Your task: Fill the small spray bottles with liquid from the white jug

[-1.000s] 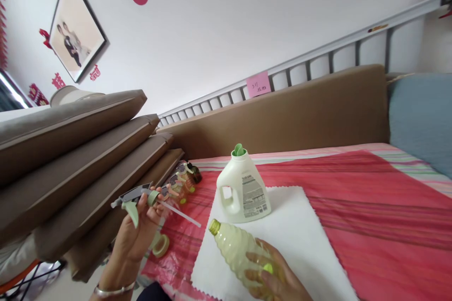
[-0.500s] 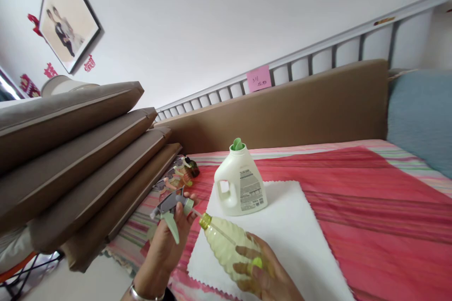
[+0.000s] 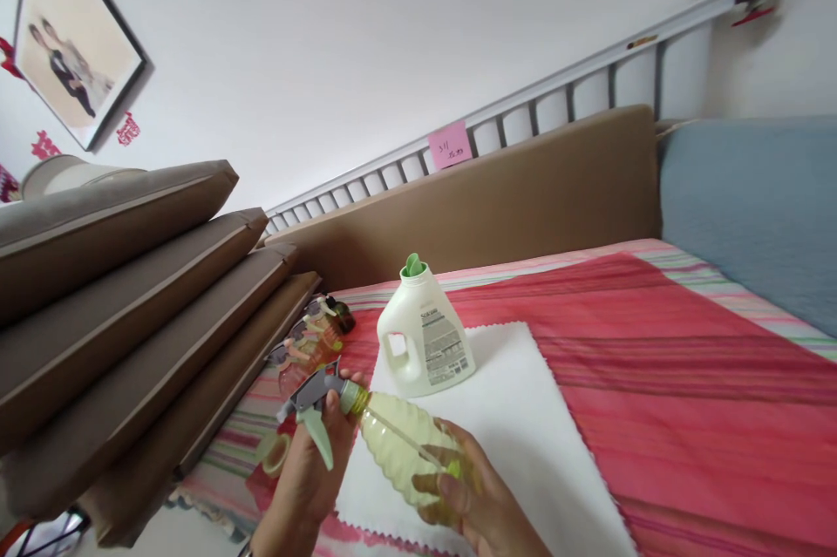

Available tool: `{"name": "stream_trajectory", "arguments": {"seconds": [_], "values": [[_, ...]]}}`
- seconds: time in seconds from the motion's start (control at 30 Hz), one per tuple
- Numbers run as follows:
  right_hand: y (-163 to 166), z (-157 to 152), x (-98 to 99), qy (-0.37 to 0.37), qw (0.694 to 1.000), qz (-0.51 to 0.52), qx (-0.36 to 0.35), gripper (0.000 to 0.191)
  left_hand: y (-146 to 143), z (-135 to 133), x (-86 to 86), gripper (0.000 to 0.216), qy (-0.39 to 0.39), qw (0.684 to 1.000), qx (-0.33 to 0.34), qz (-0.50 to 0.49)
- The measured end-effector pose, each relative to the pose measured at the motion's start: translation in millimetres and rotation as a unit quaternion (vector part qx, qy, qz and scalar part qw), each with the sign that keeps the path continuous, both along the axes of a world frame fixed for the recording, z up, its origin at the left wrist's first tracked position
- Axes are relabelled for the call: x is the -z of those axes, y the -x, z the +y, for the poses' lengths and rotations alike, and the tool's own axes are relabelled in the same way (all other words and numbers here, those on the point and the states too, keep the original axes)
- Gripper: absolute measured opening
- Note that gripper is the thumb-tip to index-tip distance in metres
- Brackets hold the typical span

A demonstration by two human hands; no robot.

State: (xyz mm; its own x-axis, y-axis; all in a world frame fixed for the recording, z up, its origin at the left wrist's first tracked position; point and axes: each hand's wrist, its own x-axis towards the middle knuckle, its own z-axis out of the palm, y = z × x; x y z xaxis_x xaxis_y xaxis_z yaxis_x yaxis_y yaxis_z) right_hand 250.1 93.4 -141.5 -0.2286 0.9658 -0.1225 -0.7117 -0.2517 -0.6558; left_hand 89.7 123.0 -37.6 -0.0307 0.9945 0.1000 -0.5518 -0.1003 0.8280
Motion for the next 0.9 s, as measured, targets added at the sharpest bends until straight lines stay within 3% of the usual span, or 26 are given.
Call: {"name": "stream_trajectory", "arguments": {"seconds": [0.27, 0.43, 0.6, 0.7, 0.8, 0.9], "values": [[3, -6, -7.6, -0.014, 0.997, -0.032, 0.075, 0.080, -2, 7, 10.8, 0.029, 0.020, 1.000, -0.018, -0.001], [-5, -11, -26.6, 0.131, 0.988, -0.021, -0.074, 0.075, -7, 0, 11.0, 0.031, 0.021, 0.999, 0.023, 0.026], [-7, -10, -33.3, 0.159, 0.982, 0.014, -0.103, 0.070, -7, -3, 5.8, 0.029, 0.028, 0.999, 0.009, 0.032], [-1, -3, -23.1, 0.110, 0.991, 0.020, -0.071, 0.068, -3, 2, 3.4, 0.027, 0.046, 0.999, -0.006, 0.018], [6, 7, -13.0, 0.024, 1.000, 0.003, 0.019, 0.071, 1, 8, 1.2, 0.022, 0.040, 0.999, -0.015, 0.000], [7, 12, -11.1, -0.009, 0.995, -0.008, 0.097, 0.079, 0, 11, 1.2, 0.019, 0.022, 0.999, -0.023, 0.000]]}}
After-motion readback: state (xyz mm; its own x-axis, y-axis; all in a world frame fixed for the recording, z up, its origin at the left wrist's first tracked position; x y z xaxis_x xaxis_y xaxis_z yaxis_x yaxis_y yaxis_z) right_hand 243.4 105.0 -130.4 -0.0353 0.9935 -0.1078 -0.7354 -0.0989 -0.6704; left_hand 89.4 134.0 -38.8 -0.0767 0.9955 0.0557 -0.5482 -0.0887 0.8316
